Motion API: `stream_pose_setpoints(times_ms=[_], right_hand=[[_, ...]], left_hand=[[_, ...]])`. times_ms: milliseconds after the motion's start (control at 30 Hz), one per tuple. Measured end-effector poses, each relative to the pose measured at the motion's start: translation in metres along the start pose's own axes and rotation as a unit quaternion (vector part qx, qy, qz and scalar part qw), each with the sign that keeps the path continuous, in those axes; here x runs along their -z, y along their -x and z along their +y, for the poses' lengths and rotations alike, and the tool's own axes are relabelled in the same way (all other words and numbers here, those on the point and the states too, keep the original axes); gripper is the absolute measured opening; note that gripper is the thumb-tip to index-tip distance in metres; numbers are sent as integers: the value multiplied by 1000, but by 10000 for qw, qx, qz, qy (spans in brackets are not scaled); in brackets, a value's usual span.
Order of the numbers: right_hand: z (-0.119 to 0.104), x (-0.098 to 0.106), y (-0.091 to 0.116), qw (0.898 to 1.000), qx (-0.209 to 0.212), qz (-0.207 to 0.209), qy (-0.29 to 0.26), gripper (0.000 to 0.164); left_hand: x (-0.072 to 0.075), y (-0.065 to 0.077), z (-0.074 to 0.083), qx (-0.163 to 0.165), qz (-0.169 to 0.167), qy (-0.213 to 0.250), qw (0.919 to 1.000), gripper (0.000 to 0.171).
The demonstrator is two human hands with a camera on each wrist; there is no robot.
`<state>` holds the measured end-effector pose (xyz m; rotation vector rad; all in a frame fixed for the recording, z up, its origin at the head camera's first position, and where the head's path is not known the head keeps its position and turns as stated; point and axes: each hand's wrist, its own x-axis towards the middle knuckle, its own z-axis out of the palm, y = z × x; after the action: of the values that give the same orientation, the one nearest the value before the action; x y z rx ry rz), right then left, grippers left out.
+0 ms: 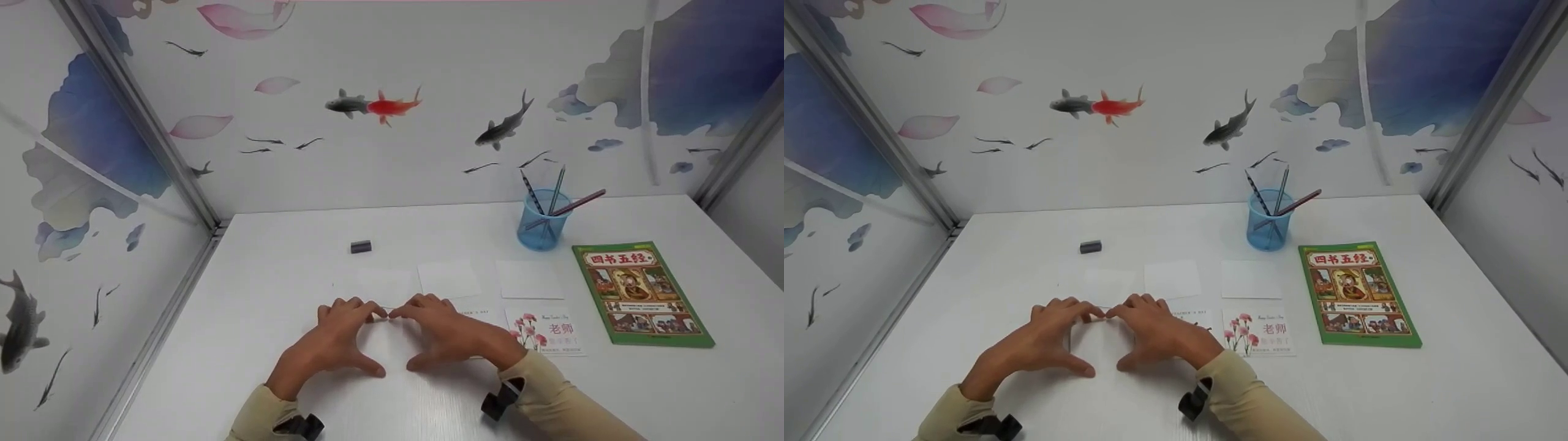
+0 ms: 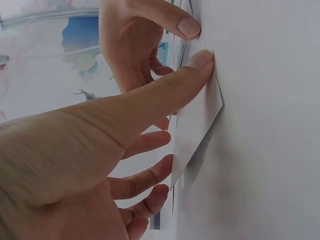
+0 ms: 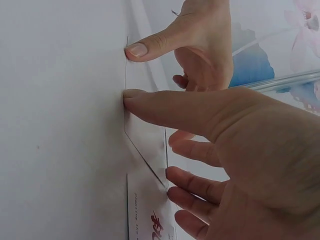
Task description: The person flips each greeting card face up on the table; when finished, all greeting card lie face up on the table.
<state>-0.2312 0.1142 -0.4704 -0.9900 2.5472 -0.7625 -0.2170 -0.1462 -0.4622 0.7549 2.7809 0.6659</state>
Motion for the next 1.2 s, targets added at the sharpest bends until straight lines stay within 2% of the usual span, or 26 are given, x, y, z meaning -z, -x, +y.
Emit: stream_pose_setpoints(times_ms=[133,267,367,433,500,567,633,700,733,933,1033,1100,1200], right_hand=[[2,1,-1,9994,-83,311,-127,78],[3,4,-3,9946,52,766,-700,70],[2,6,-5,9839,278,1150,-1339,67],[0,8,-5,9723,454,1432,-1789,66],[-4,9,-5,9599,635,1703,-2137,62],[-8,11,-5,9522,782,1914,-2249,58],[-10,13,-4,9509,926,2033,-2142,53],[-12,13,-4,9547,978,2090,-1877,48],[-12,14,-4,9565,989,2114,-1751,46],[-8,13,-3,9623,759,2343,-1157,49],[-4,14,-3,9633,445,2495,-890,46],[-3,14,-4,9625,92,2606,-744,43],[-2,14,-4,9570,-485,2777,-681,58]], left_hand=[[-1,-3,0,-216,440,8,9988,67],[-4,-7,0,-423,903,23,9950,48],[-4,-9,2,-469,1219,191,9913,38],[-3,-9,5,-477,1367,615,9875,36],[-2,-9,8,-463,1389,1208,9818,42],[0,-9,12,-466,1280,1975,9708,49],[0,-8,14,-465,1124,2582,9584,51],[-1,-8,15,-474,985,3002,9476,49],[-2,-8,15,-461,943,3134,9438,49],[-8,-9,12,-246,847,3393,9365,56],[-9,-12,11,-195,817,3833,9198,54],[-8,-14,11,-100,826,4297,8991,58],[-8,-15,10,-51,810,4924,8666,66]])
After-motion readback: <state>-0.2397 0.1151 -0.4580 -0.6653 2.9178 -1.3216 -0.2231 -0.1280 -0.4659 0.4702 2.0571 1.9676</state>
